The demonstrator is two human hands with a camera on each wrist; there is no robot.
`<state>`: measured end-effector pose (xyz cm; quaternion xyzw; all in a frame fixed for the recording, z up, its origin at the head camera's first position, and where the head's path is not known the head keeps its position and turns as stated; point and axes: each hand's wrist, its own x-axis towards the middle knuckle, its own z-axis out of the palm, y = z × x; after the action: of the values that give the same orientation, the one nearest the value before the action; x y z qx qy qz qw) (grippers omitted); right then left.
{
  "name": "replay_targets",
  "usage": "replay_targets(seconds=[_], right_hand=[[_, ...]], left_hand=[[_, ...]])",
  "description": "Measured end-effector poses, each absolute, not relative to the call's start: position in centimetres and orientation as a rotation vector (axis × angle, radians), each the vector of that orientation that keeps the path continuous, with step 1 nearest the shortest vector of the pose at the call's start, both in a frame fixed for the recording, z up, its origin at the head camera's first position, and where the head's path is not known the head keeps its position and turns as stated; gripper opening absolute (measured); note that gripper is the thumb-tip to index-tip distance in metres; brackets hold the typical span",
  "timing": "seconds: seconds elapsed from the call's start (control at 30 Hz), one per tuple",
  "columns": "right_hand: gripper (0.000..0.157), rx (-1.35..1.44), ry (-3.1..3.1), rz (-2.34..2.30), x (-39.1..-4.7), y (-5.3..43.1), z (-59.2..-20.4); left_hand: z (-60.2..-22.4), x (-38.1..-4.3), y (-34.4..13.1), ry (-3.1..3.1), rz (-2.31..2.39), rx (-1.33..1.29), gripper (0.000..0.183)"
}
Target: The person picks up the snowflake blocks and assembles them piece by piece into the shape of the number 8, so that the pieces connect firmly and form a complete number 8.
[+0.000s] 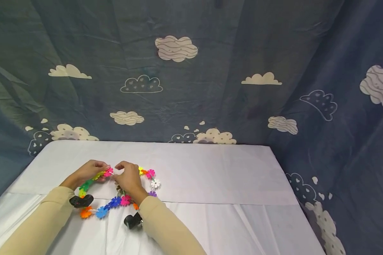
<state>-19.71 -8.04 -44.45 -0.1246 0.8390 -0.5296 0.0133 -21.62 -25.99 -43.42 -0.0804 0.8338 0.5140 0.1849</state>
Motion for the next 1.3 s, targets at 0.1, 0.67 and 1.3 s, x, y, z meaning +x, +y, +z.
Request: replay_targets(seconds=[0.1,0.67,1.3], right_hand=[[0.011,-0.435,2.628,-1.654,-19.9,-5.9,-43.9],[0.05,-0.322,2.813,-0.996,-17.2,-6.0,-45.0],[0.049,-0.31,2.87,-0.887,-18.4,-7.2,-42.9]], left_hand=[[-43.4,-21.7,-26.0,2.341,1.459,-0.223,0.028],[-43.8,-21.8,-25.6,2.303,1.412,-0.241,0.03],[-43.7,-21.0,-25.7,2.259,1.493,-0.252,0.035]])
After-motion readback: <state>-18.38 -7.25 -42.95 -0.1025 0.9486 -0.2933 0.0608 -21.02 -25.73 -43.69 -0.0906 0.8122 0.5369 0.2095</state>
